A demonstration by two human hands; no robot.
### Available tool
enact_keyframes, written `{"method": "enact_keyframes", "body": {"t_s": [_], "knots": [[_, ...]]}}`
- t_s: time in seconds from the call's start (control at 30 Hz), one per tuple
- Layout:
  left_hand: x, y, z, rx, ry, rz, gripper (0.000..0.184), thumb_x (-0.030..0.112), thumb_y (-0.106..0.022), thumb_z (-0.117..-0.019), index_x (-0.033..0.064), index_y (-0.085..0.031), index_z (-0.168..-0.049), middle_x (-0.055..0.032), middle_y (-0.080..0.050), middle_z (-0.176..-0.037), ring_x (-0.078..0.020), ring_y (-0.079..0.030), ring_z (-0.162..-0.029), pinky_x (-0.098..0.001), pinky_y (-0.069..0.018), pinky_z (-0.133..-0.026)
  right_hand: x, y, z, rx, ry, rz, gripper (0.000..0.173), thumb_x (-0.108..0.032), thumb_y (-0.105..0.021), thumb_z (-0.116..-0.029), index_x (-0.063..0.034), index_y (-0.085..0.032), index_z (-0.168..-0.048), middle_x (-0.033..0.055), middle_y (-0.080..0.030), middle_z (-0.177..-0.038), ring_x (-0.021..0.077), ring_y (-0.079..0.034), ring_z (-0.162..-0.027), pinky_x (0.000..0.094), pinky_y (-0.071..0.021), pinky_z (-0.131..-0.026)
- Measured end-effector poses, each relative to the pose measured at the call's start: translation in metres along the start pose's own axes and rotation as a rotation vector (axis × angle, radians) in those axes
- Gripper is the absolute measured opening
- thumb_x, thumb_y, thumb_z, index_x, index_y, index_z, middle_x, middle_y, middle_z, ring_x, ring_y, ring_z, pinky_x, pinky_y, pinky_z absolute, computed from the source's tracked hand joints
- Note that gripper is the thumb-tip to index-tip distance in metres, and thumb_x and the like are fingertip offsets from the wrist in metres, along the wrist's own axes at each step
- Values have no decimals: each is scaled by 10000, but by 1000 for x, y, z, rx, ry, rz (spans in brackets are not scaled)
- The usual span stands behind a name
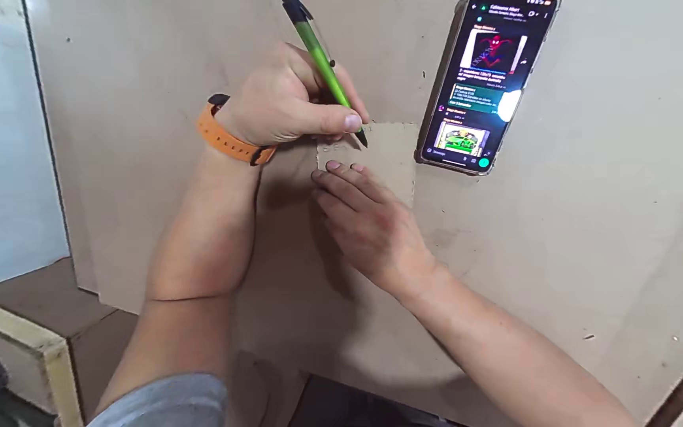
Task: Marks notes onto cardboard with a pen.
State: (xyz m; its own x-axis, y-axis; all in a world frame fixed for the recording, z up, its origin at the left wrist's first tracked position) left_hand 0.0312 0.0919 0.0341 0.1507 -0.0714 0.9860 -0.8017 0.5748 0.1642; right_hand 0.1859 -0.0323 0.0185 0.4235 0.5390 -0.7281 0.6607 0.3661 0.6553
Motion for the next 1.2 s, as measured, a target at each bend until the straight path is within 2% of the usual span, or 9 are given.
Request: {"method": "enact_keyframes", "body": {"t_s": [0.13, 0.27, 0.33, 0.5, 0.8, 0.97, 1.1, 1.2], "knots": [[3, -7, -3, -22, 11, -47, 114, 77, -707, -874, 41, -704, -983, -13, -724, -866, -70, -681, -721, -229, -591, -621, 0, 0, -1, 29, 5, 0, 249, -204, -561, -1047, -109, -756, -1169, 23, -679, -1370, 175, -545, -1387, 372, -396, -1211], [4, -17, -5, 26, 51, -160, 58, 108, -649, -828, 85, -661, -880, -3, -696, -806, -48, -634, -659, -208, -505, -524, -1, 2, -1, 38, 0, -8, 217, -195, -579, -1037, -107, -763, -1111, 22, -691, -1349, 177, -555, -1377, 370, -408, -1204], [4, -17, -6, 46, 48, -150, 44, 115, -655, -840, 88, -662, -874, 8, -692, -788, -37, -620, -629, -197, -495, -505, 0, 1, -1, 39, -2, -6, 225, -196, -574, -1039, -110, -764, -1125, 23, -691, -1349, 178, -558, -1375, 370, -411, -1201], [1, -14, -5, 27, 62, -124, 57, 117, -655, -844, 82, -660, -889, 4, -697, -807, -46, -639, -655, -207, -527, -536, -1, 1, -1, 23, -4, 5, 240, -189, -560, -1040, -126, -759, -1160, 16, -686, -1359, 175, -550, -1382, 369, -404, -1204], [0, -13, -4, 35, 62, -146, 84, 188, -677, -866, 124, -672, -920, 35, -710, -870, -36, -664, -738, -205, -561, -621, -2, 2, -2, 3, 7, 22, 268, -135, -515, -1040, -112, -752, -1163, 25, -692, -1350, 194, -568, -1365, 361, -403, -1196], [-1, -13, -4, 43, 57, -129, 76, 177, -679, -860, 126, -675, -916, 31, -709, -867, -43, -667, -735, -205, -566, -627, -1, 2, -2, 24, 15, 24, 273, -122, -513, -1036, -112, -761, -1149, 24, -703, -1331, 196, -583, -1349, 364, -411, -1193], [-1, -13, -3, 46, 64, -145, 83, 179, -673, -862, 121, -682, -920, 25, -710, -866, -43, -660, -719, -201, -555, -606, -1, 2, -2, 23, 21, 25, 259, -138, -530, -1034, -114, -759, -1152, 23, -702, -1332, 195, -583, -1348, 360, -411, -1191], [0, -13, -3, 81, 96, -134, 115, 184, -679, -883, 103, -688, -964, 25, -701, -831, -50, -642, -646, -202, -544, -541, -2, 2, -2, 0, 17, 33, 259, -152, -538, -1033, -121, -753, -1175, 22, -691, -1349, 194, -566, -1365, 360, -396, -1200]]}}
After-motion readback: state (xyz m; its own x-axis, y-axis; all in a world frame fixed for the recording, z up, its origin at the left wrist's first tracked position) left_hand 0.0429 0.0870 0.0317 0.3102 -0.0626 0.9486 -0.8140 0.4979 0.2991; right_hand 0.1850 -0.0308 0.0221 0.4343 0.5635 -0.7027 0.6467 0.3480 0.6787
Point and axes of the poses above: each hand's wrist, its own z-axis away from the middle knuckle, its own y-axis out of the back of the hand, x = y × z, the point moved 4 cm from there along -z, towards the middle knuckle
